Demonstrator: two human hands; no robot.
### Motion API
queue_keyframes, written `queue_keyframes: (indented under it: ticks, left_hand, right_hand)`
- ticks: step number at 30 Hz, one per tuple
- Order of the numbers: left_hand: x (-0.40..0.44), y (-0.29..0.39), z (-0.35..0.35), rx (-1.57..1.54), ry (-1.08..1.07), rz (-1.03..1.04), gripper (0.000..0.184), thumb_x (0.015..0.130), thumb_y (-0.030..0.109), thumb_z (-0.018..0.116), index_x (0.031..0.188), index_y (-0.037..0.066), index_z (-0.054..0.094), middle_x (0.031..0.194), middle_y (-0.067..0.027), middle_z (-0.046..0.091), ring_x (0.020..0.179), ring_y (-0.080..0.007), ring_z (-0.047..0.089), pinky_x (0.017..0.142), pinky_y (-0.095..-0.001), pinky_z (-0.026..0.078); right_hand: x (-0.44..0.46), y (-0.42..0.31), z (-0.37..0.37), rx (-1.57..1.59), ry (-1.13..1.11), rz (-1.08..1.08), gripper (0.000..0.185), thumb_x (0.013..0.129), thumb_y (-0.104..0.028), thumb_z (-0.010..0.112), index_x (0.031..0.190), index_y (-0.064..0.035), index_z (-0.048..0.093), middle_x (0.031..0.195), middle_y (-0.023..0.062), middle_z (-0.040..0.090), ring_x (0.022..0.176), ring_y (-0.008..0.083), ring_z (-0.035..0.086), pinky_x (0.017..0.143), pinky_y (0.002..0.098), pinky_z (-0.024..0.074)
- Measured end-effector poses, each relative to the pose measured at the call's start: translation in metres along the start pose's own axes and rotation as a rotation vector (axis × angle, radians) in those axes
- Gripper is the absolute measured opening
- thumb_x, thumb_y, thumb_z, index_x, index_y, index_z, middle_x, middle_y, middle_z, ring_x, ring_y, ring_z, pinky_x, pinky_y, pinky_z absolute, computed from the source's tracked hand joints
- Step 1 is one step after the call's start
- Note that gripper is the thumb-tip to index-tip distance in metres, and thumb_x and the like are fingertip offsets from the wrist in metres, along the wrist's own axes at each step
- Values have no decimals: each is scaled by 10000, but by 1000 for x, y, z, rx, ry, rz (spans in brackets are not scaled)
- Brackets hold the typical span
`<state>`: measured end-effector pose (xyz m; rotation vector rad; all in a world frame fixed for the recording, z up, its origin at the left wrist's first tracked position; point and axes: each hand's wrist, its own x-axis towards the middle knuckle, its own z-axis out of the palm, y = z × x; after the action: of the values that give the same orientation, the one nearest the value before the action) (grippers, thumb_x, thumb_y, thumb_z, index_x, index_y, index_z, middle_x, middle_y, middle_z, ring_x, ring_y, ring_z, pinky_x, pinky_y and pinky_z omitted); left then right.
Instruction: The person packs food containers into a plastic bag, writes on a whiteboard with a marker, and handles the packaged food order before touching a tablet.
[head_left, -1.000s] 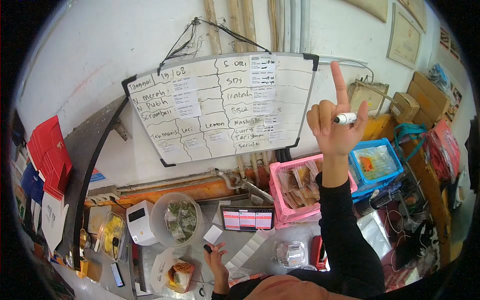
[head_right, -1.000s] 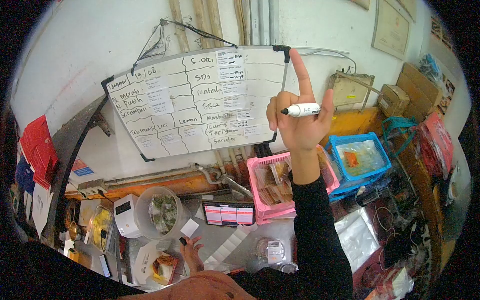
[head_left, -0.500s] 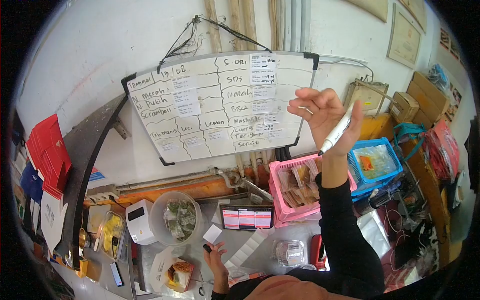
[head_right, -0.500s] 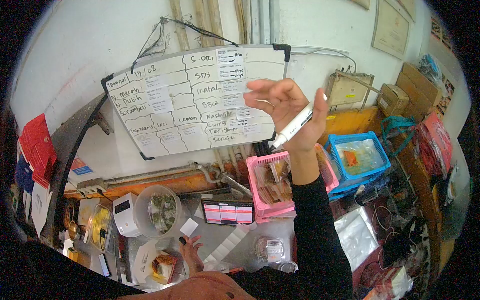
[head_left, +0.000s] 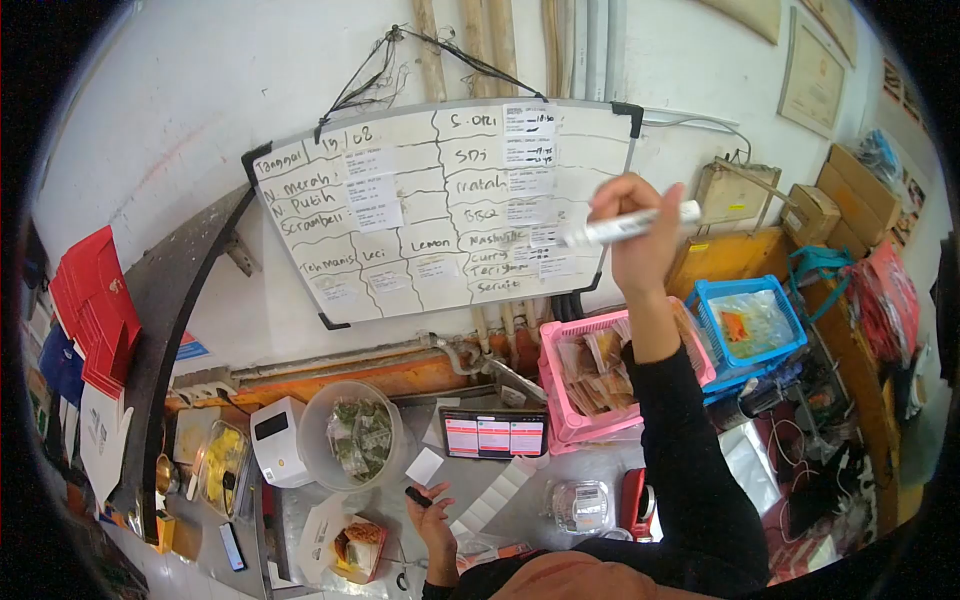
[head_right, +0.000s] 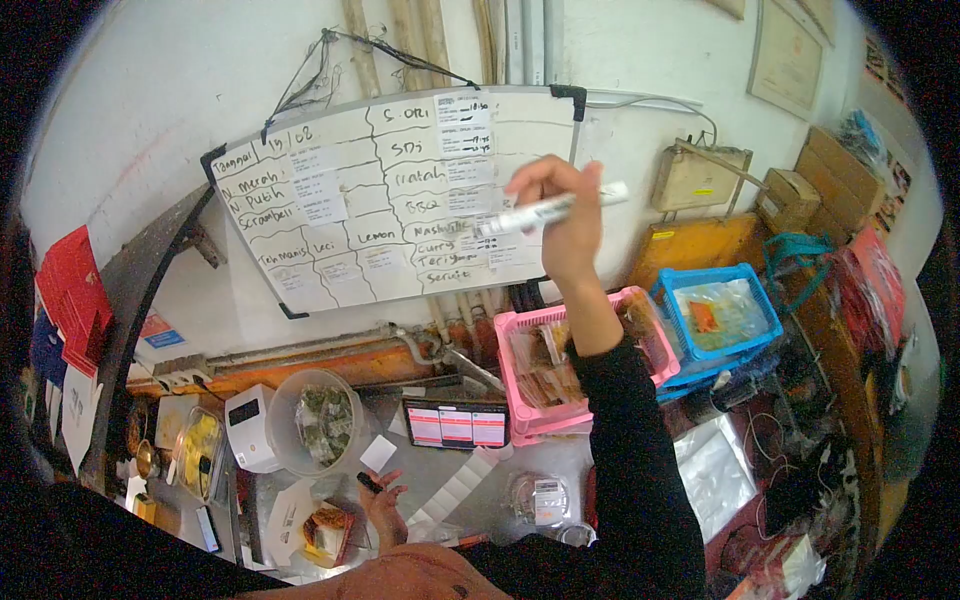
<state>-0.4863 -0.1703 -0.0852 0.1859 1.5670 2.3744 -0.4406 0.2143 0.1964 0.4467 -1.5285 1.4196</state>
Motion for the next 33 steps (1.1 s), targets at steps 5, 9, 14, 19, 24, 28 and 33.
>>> queue_keyframes:
  ticks: [5, 9, 14, 19, 24, 28, 33]
  left_hand:
    - [0, 2, 3, -11, 70, -44, 295, 656, -3, 404, 941, 72, 411, 905, -66, 423, 965, -292, 598, 651, -331, 508]
    - [4, 0, -4, -1, 83, -42, 265, 681, -1, 413, 934, 74, 407, 912, -66, 420, 964, -298, 597, 642, -344, 508]
    - [8, -3, -8, -17, 94, -20, 238, 708, 3, 441, 932, 74, 405, 906, -60, 428, 960, -293, 598, 640, -343, 505]
    - [10, -4, -3, -19, 131, -53, 232, 710, -11, 458, 919, 76, 407, 891, -50, 437, 950, -282, 602, 635, -325, 502]
    - [8, 0, 2, -39, 104, -52, 233, 702, -22, 453, 908, 76, 411, 883, -52, 437, 936, -276, 609, 633, -308, 504]
    - [10, -7, -5, -41, 96, -47, 238, 698, -27, 451, 909, 76, 411, 878, -52, 436, 935, -278, 612, 635, -308, 506]
    - [10, -4, -4, -41, 99, -36, 235, 707, -26, 455, 912, 80, 414, 886, -48, 434, 936, -276, 614, 635, -308, 504]
  right_hand:
    - [43, 42, 18, -643, 353, -407, 204, 860, -195, 621, 873, 7, 643, 733, 53, 646, 632, 107, 603, 620, 234, 478]
    - [52, 61, 10, -748, 432, -522, 146, 740, -52, 728, 852, -3, 647, 793, 81, 678, 696, 120, 653, 713, 259, 528]
    - [56, 73, 2, -887, 438, -659, 149, 702, -47, 727, 821, -15, 644, 726, 97, 670, 651, 170, 671, 791, 324, 545]
    - [57, 71, 6, -988, 441, -693, 132, 699, -43, 718, 805, -26, 642, 695, 105, 665, 630, 193, 673, 783, 333, 553]
    - [57, 74, 4, -976, 464, -678, 143, 702, -66, 728, 805, -30, 635, 692, 102, 664, 622, 194, 672, 756, 316, 555]
    - [56, 75, 5, -956, 473, -645, 150, 701, -69, 728, 807, -29, 630, 689, 96, 660, 618, 193, 670, 718, 301, 552]
    - [56, 77, -1, -987, 424, -673, 164, 707, -84, 737, 819, -30, 630, 710, 99, 664, 630, 191, 672, 682, 288, 548]
